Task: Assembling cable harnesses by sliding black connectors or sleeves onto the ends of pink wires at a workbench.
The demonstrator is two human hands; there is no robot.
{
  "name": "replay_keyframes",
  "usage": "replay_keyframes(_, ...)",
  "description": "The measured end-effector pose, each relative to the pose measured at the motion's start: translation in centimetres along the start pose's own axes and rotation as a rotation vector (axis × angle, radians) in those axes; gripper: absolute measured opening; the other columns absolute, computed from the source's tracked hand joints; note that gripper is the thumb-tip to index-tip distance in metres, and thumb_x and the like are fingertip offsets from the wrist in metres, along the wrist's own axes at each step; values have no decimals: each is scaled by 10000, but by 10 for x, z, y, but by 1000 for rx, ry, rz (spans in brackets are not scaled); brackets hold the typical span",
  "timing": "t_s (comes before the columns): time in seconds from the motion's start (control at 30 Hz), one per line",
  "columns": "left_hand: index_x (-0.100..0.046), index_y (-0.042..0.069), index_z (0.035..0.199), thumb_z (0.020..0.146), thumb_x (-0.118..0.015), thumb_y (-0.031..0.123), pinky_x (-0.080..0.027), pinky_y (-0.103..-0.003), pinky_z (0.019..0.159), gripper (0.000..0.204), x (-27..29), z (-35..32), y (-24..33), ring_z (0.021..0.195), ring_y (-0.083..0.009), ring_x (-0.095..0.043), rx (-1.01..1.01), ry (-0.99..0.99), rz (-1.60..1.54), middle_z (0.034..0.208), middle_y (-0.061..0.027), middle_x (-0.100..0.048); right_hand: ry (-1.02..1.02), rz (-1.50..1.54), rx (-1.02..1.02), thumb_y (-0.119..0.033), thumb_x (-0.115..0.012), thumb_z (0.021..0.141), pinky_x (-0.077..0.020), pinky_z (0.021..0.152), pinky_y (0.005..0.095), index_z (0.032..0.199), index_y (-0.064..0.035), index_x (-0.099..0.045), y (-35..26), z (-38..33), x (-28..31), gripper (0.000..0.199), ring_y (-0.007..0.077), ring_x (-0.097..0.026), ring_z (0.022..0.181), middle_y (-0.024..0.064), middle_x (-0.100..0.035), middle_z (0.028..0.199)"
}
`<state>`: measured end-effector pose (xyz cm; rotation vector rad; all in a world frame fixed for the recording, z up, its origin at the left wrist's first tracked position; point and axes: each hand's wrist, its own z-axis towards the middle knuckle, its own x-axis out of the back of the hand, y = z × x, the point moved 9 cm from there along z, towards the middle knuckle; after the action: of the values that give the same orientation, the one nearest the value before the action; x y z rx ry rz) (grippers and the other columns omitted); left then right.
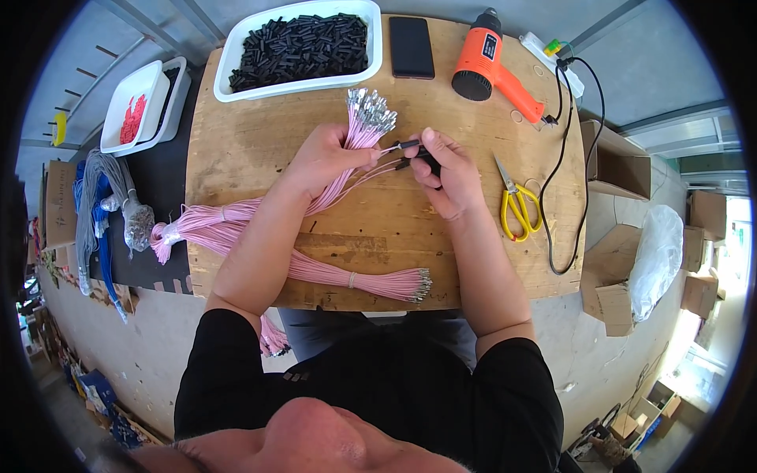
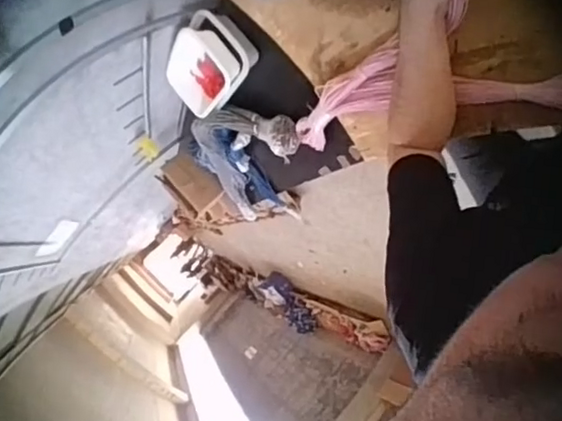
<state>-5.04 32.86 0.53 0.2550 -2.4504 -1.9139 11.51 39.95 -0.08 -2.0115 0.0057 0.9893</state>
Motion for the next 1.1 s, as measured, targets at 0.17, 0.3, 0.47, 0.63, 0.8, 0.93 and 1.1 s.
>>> replay_keyframes(0.17, -716, -33, 947, 844, -778, 123, -510, -269, 693, 197, -2, 1, -4, 745, -117, -645, -5, -17, -31, 829, -59, -706, -94, -12, -48, -195, -619, 1024, -312, 460, 180, 1031, -4, -641, 9, 4, -2, 192, 73, -467, 620, 76, -660, 901)
replay_keyframes(0.3, -717, -31, 927, 835, -786, 147, -503, -264, 675, 211, -5, 1, -4, 727, -109, -636, -15, -31, -48, 816, -57, -704, -88, -49, -73, -196, -623, 1022, -307, 458, 180, 1014, -10, -640, 13, 1, -3, 186, 71, -460, 609, 69, -662, 892)
replay_keyframes(0.47, -713, -23, 948, 856, -766, 91, -512, -272, 714, 156, -5, 0, -3, 746, -121, -638, 4, -40, -38, 824, -54, -697, -104, -36, -73, -166, -641, 1010, -304, 459, 176, 1007, -19, -634, 10, 1, -5, 147, 66, -458, 601, 69, -663, 884)
replay_keyframes(0.63, -715, -25, 962, 855, -774, 89, -519, -270, 729, 167, -7, -1, -2, 753, -118, -639, 21, -38, -50, 840, -52, -699, -92, -55, -90, -170, -647, 1004, -305, 456, 172, 997, -27, -619, 16, 1, -4, 146, 61, -456, 599, 65, -654, 875)
replay_keyframes(0.8, -721, -31, 1014, 846, -789, 76, -533, -263, 783, 211, -3, 1, -7, 829, -128, -676, 40, -18, 4, 908, -72, -727, -77, -49, -94, -176, -642, 1006, -306, 455, 165, 995, -29, -621, 13, 1, -3, 149, 56, -458, 603, 54, -638, 870)
replay_keyframes(0.93, -721, -34, 1053, 843, -793, 72, -536, -257, 801, 246, -5, -1, -1, 854, -129, -684, 14, -9, -8, 946, -77, -736, 35, -37, 84, -136, -682, 980, -316, 463, 178, 963, -21, -644, -14, 2, 12, 123, 65, -493, 614, 60, -655, 860)
replay_keyframes(1.1, -732, -31, 1070, 856, -805, 139, -521, -258, 752, 283, -6, -3, -2, 813, -110, -660, 15, -3, -67, 932, -65, -732, 90, -144, 128, -125, -705, 961, -317, 479, 170, 1053, -1, -678, -20, -3, 12, 157, 52, -492, 618, 44, -662, 850)
